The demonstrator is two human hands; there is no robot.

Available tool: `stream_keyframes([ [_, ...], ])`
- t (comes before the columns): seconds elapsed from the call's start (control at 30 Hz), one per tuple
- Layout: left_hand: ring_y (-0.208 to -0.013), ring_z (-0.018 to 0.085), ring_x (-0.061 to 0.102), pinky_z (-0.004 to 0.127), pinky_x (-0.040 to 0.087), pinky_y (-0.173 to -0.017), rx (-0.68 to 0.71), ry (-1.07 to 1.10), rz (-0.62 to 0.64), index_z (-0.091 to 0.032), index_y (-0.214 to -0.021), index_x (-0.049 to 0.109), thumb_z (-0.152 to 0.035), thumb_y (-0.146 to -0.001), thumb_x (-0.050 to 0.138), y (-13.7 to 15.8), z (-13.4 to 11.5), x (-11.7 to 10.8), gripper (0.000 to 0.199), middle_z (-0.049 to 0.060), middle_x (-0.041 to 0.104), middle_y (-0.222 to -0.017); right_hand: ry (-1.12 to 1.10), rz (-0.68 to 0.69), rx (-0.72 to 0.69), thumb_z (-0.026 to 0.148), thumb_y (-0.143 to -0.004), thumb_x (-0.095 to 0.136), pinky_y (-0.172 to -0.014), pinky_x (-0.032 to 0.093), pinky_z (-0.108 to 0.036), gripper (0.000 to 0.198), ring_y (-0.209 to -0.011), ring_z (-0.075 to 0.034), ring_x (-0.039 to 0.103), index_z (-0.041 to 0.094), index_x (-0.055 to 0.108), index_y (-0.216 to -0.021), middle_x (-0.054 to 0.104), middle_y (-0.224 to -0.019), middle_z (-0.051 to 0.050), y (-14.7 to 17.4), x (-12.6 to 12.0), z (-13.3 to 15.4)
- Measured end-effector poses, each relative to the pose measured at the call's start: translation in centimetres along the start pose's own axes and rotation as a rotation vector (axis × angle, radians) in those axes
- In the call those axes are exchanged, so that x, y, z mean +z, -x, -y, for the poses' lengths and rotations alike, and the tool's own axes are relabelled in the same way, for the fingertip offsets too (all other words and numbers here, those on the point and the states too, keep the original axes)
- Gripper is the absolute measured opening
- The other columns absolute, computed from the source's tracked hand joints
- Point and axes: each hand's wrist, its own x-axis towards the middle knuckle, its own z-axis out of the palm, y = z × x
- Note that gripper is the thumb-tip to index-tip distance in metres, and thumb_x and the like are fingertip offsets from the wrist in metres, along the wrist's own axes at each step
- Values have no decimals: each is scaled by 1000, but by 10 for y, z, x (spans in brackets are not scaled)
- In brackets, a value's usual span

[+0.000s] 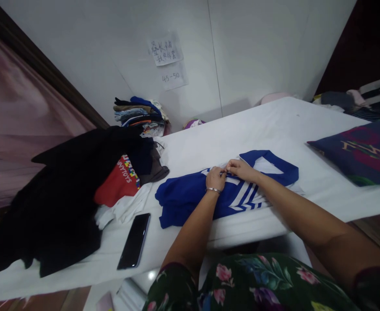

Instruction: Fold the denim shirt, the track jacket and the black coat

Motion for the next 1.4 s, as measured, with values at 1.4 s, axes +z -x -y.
stream_keyframes([
  [1.4, -93, 16, 57, 26, 43, -82, -30, -90, 32, -23, -87, 71, -27, -87, 54, -2, -1, 2, 17, 3, 65, -96, 726, -5, 87, 17, -67, 63, -72, 42, -26, 11, -80, -19, 61, 19, 67, -77, 69, -79, -5, -11, -3, 26],
])
